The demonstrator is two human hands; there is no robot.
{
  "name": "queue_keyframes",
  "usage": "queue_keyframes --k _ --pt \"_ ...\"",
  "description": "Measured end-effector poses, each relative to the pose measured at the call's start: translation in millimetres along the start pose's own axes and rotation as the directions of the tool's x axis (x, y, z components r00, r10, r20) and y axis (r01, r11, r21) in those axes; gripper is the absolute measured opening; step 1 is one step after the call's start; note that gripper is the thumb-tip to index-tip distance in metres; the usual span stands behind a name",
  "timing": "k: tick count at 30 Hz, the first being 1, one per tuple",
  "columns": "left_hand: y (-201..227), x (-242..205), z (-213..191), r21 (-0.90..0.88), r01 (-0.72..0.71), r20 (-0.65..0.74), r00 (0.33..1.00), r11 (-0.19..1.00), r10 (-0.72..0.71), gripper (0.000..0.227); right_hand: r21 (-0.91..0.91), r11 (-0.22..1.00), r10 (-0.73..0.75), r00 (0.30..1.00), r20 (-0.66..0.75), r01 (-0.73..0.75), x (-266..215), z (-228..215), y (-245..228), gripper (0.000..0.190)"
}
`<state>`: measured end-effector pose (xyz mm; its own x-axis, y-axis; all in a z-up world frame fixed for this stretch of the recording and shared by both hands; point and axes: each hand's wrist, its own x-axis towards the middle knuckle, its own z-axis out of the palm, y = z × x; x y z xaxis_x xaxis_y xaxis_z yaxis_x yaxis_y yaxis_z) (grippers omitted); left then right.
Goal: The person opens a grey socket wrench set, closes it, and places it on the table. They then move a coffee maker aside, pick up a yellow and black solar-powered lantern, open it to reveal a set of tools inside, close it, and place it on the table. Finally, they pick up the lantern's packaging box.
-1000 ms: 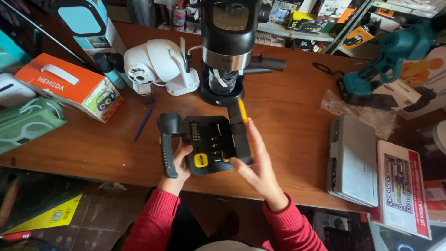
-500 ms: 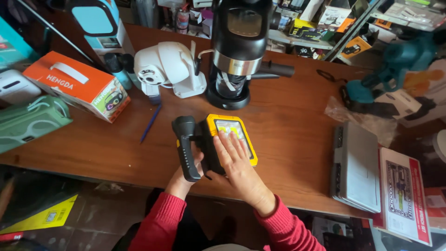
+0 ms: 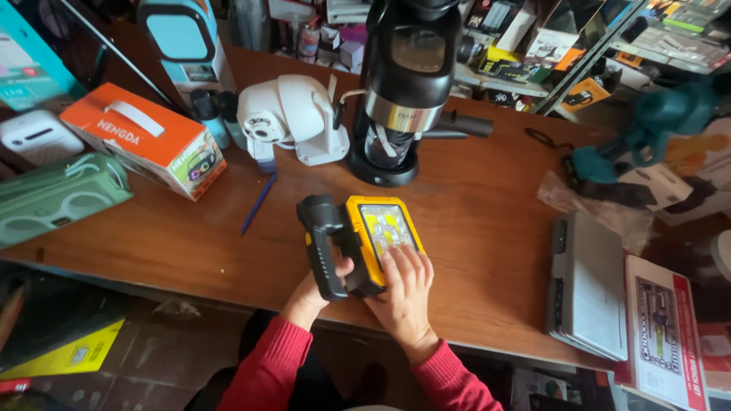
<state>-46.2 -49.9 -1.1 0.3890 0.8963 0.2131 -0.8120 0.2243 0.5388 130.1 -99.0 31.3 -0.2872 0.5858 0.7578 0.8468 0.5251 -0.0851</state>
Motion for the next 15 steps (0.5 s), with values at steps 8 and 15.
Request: queue_keyframes --k 8,15 --pt "32.2 23.2 73.8 0.715 -0.035 -0.105 0.982 0.699 0.157 0.13 0.687 0.61 0.446 0.888 0.114 -0.395 1.8 -19.6 70.9 0.1" --pt "11.3 54.5 39.5 0.683 -0.166 0.123 0.986 0.711 0.112 0.095 0.875 0.039 0.344 0.829 0.441 -0.482 -28.0 -6.0 139.6 0.088"
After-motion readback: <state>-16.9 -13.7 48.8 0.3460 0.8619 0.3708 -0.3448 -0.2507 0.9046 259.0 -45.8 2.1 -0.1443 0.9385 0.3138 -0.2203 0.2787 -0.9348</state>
